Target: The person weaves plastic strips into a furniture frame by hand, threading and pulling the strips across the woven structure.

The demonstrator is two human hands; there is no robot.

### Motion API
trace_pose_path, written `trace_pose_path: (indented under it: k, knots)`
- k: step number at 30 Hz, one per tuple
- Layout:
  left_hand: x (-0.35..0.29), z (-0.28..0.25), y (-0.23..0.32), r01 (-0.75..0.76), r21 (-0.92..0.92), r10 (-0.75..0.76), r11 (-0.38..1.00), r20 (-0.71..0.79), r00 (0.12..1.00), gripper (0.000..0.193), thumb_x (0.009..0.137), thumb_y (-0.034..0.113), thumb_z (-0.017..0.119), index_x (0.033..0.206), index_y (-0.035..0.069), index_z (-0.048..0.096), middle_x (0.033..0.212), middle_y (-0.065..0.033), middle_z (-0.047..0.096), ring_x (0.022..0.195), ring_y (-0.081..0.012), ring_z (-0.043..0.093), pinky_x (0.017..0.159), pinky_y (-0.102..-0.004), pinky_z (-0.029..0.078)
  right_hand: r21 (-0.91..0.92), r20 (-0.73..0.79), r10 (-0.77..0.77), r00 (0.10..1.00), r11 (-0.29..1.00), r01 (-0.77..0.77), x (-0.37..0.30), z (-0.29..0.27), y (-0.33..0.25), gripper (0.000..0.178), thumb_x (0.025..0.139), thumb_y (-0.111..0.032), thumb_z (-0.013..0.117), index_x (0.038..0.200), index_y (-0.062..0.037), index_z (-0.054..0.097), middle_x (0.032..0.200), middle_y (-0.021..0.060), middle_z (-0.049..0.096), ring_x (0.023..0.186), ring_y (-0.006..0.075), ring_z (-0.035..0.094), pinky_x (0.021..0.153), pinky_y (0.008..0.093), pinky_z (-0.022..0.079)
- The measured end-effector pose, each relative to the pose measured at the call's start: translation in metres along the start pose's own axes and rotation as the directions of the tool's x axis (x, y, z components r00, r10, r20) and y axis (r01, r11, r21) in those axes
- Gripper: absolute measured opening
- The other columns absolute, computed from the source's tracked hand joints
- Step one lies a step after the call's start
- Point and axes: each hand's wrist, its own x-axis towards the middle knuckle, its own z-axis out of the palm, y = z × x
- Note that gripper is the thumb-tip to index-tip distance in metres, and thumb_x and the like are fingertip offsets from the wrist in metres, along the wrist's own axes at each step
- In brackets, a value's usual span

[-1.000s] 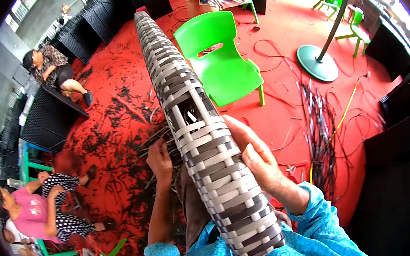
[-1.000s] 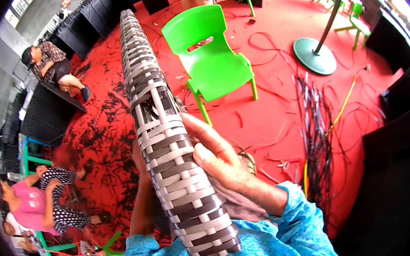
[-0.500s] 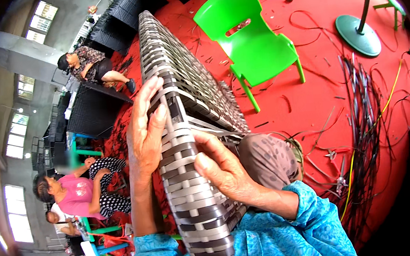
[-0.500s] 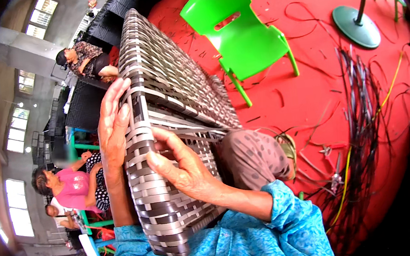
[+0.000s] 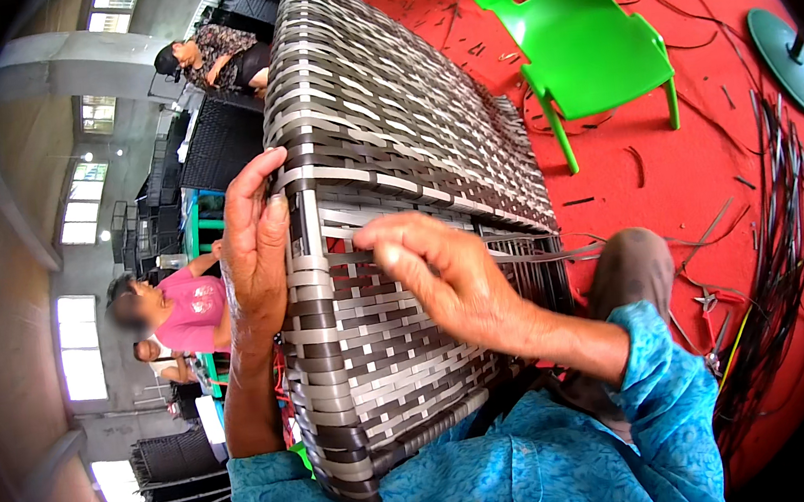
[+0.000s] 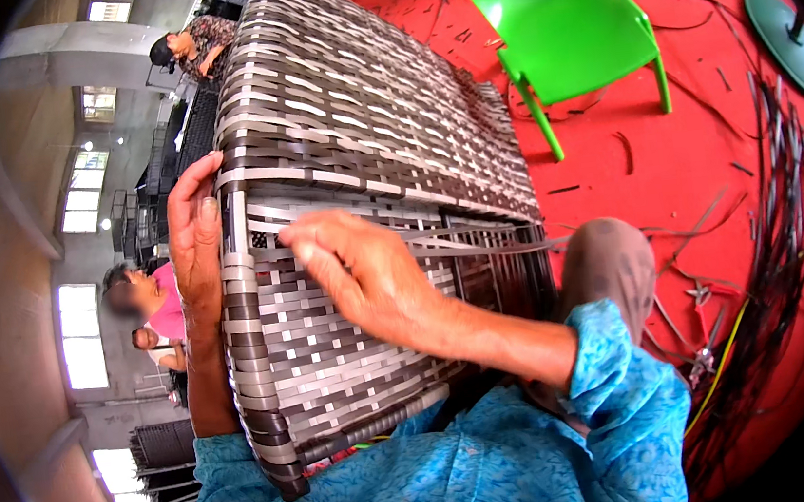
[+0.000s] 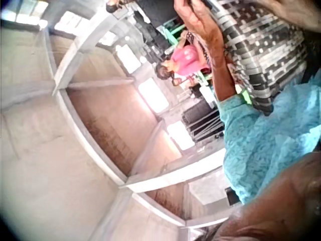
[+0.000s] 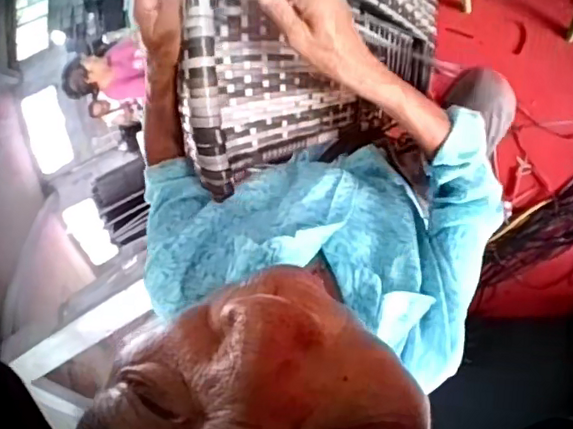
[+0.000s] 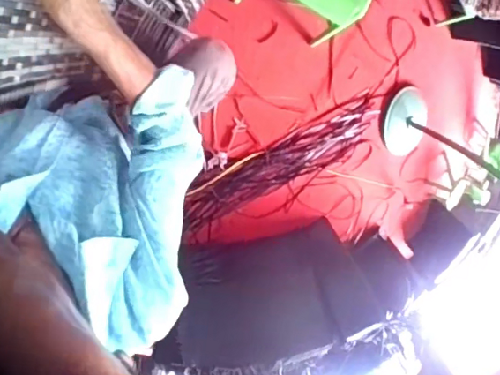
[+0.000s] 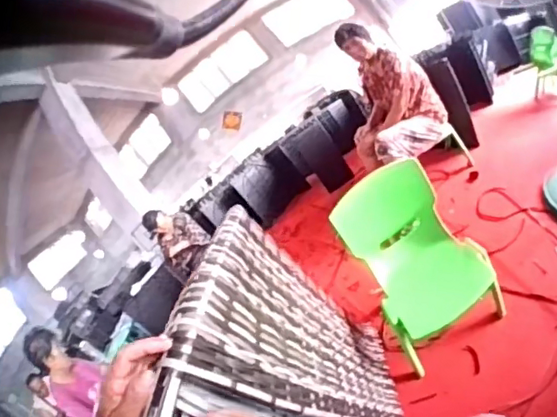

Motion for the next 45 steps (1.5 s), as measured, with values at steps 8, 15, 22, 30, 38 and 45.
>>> trace_pose_path:
  k: [8, 15, 22, 30, 38, 45]
  knots:
    - [-0.010, -0.007, -0.015, 0.060, -0.026, -0.062, 0.998, -0.101, 0.993, 0.037, 0.093, 0.015, 0.040, 0.125, -0.004, 0.036, 0.128, -0.0164, 0.042, 0.120, -0.0213, 0.039, 0.103, -0.0334, 0.026, -0.281, 0.044, -0.086, 0.995, 0.955, 0.095, 0.025, 0.004, 0.040, 0.027, 0.084, -0.010, 0.054, 0.108, 0.0026, 0.055, 0.100, 0.0217, 0.059, 0.088, 0.0363, 0.059, 0.073, 0.0377, 0.048]
    - [-0.006, 0.003, -0.011, 0.056, 0.194, -0.029, 0.979, -0.136, 0.990, 0.038, 0.093, 0.022, 0.038, 0.121, -0.004, 0.041, 0.128, -0.0173, 0.043, 0.119, -0.0226, 0.041, 0.103, -0.0349, 0.028, -0.227, -0.047, -0.077, 0.996, 0.972, 0.065, 0.032, 0.011, 0.056, 0.009, 0.078, -0.015, 0.059, 0.076, -0.0076, 0.063, 0.075, 0.0112, 0.059, 0.069, 0.0317, 0.059, 0.061, 0.0422, 0.046]
    - [-0.015, -0.005, -0.022, 0.052, 0.253, -0.016, 0.966, -0.141, 0.990, 0.037, 0.094, 0.021, 0.032, 0.120, -0.004, 0.041, 0.129, -0.0173, 0.042, 0.121, -0.0229, 0.038, 0.104, -0.0355, 0.026, -0.351, 0.025, -0.095, 0.995, 0.931, 0.098, 0.032, -0.013, 0.054, 0.010, 0.079, -0.014, 0.058, 0.073, -0.0056, 0.059, 0.066, 0.0089, 0.059, 0.067, 0.0279, 0.057, 0.061, 0.0387, 0.044]
    - [-0.012, 0.003, -0.017, 0.070, 0.258, -0.028, 0.964, -0.161, 0.986, 0.029, 0.093, 0.012, 0.032, 0.115, -0.002, 0.045, 0.129, -0.0177, 0.042, 0.120, -0.0236, 0.039, 0.104, -0.0361, 0.027, -0.084, 0.076, 0.125, 0.989, 0.989, -0.119, 0.035, -0.017, 0.053, 0.017, 0.079, -0.014, 0.055, 0.076, 0.0004, 0.062, 0.074, 0.0215, 0.062, 0.072, 0.0373, 0.060, 0.068, 0.0441, 0.047]
    - [-0.017, -0.002, -0.023, 0.117, 0.318, -0.044, 0.941, -0.225, 0.973, 0.029, 0.094, 0.012, 0.030, 0.114, -0.002, 0.045, 0.128, -0.0178, 0.043, 0.120, -0.0238, 0.040, 0.104, -0.0369, 0.027, 0.033, 0.071, 0.121, 0.990, 0.992, -0.123, 0.041, -0.015, 0.056, 0.022, 0.076, -0.014, 0.049, 0.065, 0.0013, 0.060, 0.066, 0.0230, 0.059, 0.065, 0.0388, 0.059, 0.064, 0.0441, 0.047]
    - [-0.016, -0.001, -0.025, 0.103, 0.307, -0.029, 0.946, -0.235, 0.971, 0.029, 0.094, 0.013, 0.030, 0.113, -0.002, 0.045, 0.126, -0.0180, 0.044, 0.119, -0.0246, 0.041, 0.103, -0.0374, 0.029, 0.163, 0.104, 0.108, 0.989, 0.979, -0.124, 0.048, -0.022, 0.052, 0.022, 0.074, -0.012, 0.048, 0.059, 0.0021, 0.057, 0.060, 0.0241, 0.056, 0.059, 0.0379, 0.058, 0.060, 0.0433, 0.046]
